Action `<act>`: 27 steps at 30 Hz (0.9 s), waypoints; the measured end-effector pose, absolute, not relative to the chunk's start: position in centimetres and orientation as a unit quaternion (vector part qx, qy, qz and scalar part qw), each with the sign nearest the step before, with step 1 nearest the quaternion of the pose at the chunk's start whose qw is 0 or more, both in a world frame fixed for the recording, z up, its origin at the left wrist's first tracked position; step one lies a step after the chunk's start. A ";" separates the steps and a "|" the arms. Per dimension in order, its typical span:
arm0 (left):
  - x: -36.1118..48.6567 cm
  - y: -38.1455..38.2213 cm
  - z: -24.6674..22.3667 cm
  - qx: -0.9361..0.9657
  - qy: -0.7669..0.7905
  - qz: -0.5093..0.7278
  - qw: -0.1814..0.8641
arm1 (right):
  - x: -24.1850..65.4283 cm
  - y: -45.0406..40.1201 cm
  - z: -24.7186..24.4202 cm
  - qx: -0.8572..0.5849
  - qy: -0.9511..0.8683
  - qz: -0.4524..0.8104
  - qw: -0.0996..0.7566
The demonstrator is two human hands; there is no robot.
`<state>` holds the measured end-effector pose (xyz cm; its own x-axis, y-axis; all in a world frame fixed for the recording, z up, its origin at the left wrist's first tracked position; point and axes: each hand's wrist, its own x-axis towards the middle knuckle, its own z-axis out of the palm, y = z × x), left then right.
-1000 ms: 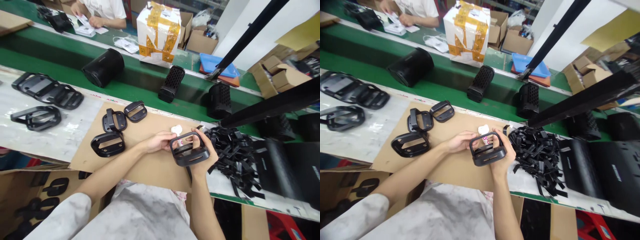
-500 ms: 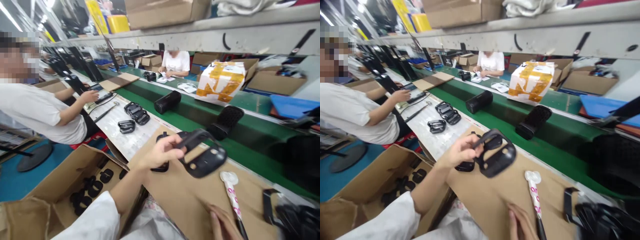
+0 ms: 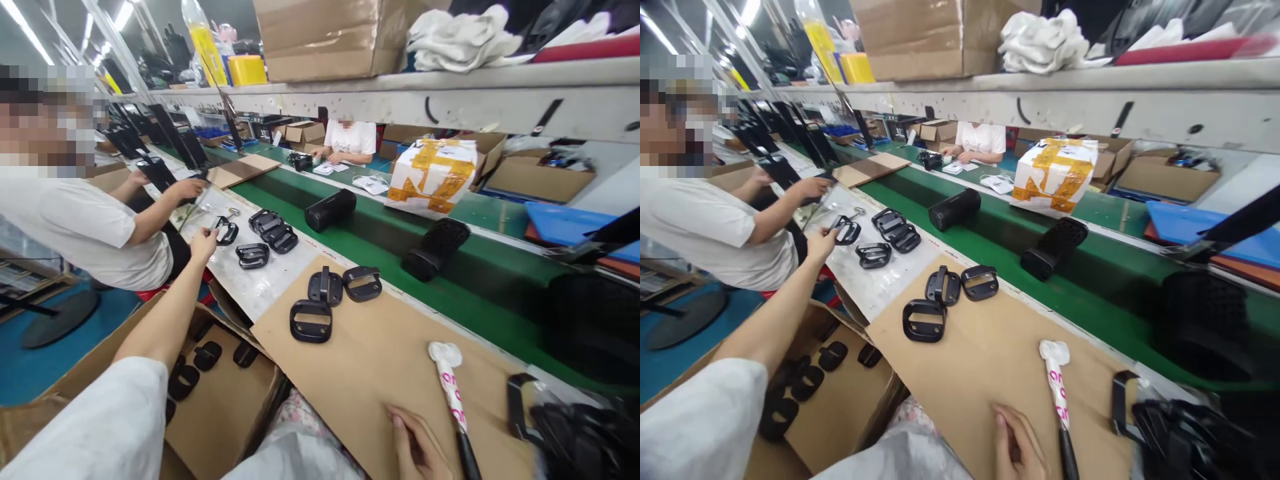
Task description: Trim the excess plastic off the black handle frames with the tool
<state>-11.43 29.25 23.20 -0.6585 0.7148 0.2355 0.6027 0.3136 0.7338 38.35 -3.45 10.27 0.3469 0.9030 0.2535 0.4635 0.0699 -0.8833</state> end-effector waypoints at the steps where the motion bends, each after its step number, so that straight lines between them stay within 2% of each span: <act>1: -11.3 29.3 22.9 0.406 0.811 0.414 0.074 | 38.5 -3.5 10.4 -0.639 -0.540 0.224 0.500; 7: -7.0 28.5 23.8 0.458 0.790 0.407 0.021 | 37.6 -4.1 11.5 -0.650 -0.523 0.248 0.493; 8: -5.7 28.0 24.2 0.513 0.768 0.383 0.033 | 37.7 -4.2 12.1 -0.647 -0.526 0.265 0.484; 11: -1.1 25.5 24.7 0.709 0.642 0.236 0.176 | 39.1 -4.2 14.7 -0.632 -0.559 0.306 0.442; 12: 0.4 24.3 24.5 0.753 0.599 0.192 0.194 | 40.1 -4.2 15.7 -0.632 -0.570 0.296 0.433; 16: 5.3 19.9 22.5 0.834 0.489 0.142 0.212 | 45.6 -4.1 19.0 -0.689 -0.603 0.101 0.390; 19: 6.5 18.4 20.9 0.840 0.478 0.150 0.210 | 49.5 -3.8 19.6 -0.760 -0.603 -0.044 0.240; 22: 6.7 17.8 21.1 0.829 0.490 0.155 0.221 | 51.6 -3.4 19.1 -0.785 -0.602 -0.079 0.123; 25: 7.7 17.0 22.7 0.798 0.512 0.186 0.256 | 52.3 -3.1 19.0 -0.780 -0.614 -0.078 0.092; 27: 9.2 16.4 23.5 0.759 0.513 0.249 0.315 | 52.6 -3.1 19.2 -0.773 -0.624 -0.077 0.084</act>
